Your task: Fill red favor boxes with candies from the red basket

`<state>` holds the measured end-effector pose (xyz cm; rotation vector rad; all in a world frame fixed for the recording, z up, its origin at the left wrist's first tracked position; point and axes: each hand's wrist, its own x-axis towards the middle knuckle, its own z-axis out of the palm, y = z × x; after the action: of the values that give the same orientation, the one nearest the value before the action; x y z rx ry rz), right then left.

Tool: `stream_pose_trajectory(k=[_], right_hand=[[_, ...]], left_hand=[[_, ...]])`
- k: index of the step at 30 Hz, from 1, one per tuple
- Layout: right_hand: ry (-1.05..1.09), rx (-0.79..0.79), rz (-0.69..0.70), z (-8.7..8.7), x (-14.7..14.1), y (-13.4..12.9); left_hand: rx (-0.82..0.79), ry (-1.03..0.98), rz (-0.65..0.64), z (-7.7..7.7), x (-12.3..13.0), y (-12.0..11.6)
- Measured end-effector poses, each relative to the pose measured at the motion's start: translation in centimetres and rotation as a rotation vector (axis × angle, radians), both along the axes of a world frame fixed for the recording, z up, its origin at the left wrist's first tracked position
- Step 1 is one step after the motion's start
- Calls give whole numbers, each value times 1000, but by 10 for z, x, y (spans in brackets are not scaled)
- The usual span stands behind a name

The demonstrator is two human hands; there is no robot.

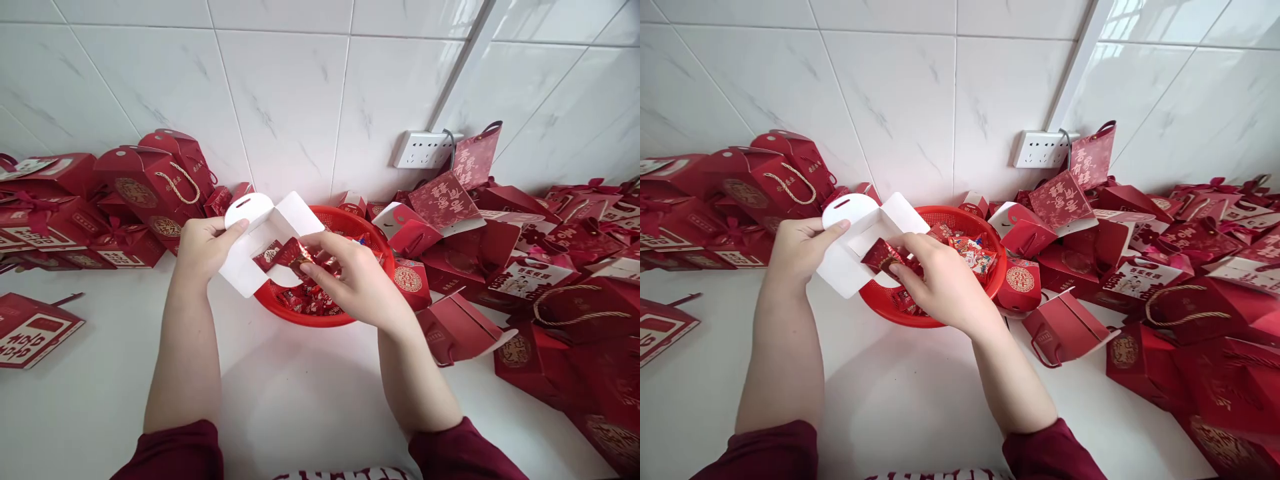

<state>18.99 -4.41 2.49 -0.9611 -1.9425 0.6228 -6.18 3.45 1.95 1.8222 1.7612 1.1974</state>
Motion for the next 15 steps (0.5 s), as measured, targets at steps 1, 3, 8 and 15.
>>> stream_pose_trajectory(k=[1,3,8,15], right_hand=[[3,5,4,0,3,0],[2,39,0,1,10,2],[-152,112,-90,12,16,21],[-961,-11,90,-6,-25,66]], left_hand=[[6,1,-25,0,3,-1],[-7,20,-87,0,9,-2],[-183,124,-254,0,30,-9],[-330,165,-424,-22,35,12]])
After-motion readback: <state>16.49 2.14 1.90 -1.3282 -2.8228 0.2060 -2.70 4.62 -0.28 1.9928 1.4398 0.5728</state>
